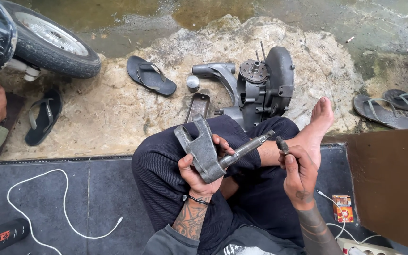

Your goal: The person sits on a mat and works on a mechanical assembly, likely a scooter part. They use a small tool to clean or adjust a threaded rod inserted into a metal bracket, then manipulate the assembly with their hands.

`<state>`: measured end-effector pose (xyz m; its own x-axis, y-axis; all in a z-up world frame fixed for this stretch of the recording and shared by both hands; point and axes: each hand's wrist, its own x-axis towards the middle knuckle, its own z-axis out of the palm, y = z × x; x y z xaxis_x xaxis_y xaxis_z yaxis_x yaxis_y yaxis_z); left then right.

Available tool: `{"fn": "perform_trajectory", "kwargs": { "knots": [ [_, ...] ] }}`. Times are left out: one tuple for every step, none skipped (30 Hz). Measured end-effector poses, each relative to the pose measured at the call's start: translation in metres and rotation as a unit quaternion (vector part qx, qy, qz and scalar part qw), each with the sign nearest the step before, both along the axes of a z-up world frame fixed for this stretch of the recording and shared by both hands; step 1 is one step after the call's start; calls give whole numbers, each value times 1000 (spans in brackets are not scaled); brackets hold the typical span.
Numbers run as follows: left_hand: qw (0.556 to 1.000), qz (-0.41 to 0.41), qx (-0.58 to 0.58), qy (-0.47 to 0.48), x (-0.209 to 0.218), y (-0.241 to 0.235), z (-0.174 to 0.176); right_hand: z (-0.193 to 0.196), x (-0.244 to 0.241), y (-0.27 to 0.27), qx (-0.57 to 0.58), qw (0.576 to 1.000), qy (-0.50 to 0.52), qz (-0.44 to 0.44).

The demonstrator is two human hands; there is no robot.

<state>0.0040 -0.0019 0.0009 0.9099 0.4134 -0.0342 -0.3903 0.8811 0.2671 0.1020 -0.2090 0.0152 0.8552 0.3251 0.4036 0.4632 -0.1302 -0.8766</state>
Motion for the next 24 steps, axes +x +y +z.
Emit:
{"fn": "perform_trajectory", "kwargs": {
  "knots": [
    [1000,-1,1,-1,1,0,0,3,0,3,1,1000,-1,-1],
    [1000,1,-2,-4,1,-1,0,5,0,5,-15,1000,-2,7],
    [1000,3,-6,-6,0,0,0,8,0,8,-32,999,-4,14],
    [1000,5,-5,-7,1,0,0,4,-3,9,-31,999,-5,16],
    [1000,8,-5,-6,1,0,0,1,-5,10,-42,999,8,20],
    [1000,11,-7,-5,1,0,0,-4,-9,9,-55,998,21,24],
    [1000,13,-7,-5,1,1,9,1,-14,9,-55,998,20,25],
    [1000,10,-3,-8,-1,1,19,5,-21,9,-111,991,64,28],
    [1000,6,1,-11,-1,1,28,9,-27,8,-166,980,106,31],
    [1000,5,-1,-11,-1,1,28,8,-28,8,-167,980,107,30],
    [1000,5,0,-14,-1,1,29,6,-28,7,-170,980,105,23],
    [1000,3,-1,-15,-1,0,29,5,-30,5,-172,979,105,15],
    [1000,0,-2,-14,-1,-1,29,8,-30,6,-173,979,106,13],
    [1000,2,-2,-14,0,-1,30,10,-28,8,-168,978,124,6],
    [1000,3,-3,-14,0,-1,31,13,-27,10,-163,976,141,-2],
    [1000,4,-2,-15,0,-1,31,14,-27,11,-162,977,141,-1],
    [1000,8,7,-11,0,-1,31,14,-28,11,-189,973,126,41],
    [1000,13,15,-8,0,-1,31,15,-27,12,-216,966,109,84],
    [1000,14,15,-10,1,-1,32,18,-26,13,-217,967,108,85],
    [1000,18,20,-7,1,-1,32,20,-26,14,-217,967,90,96],
    [999,23,24,-5,1,-2,32,22,-26,15,-217,967,73,107],
    [999,26,24,-4,3,-2,22,19,-21,14,-218,967,73,109],
    [999,27,25,-11,5,-2,11,15,-15,14,-172,979,80,80],
    [999,27,26,-17,7,-2,1,12,-10,13,-127,987,87,49]
  ]
}}
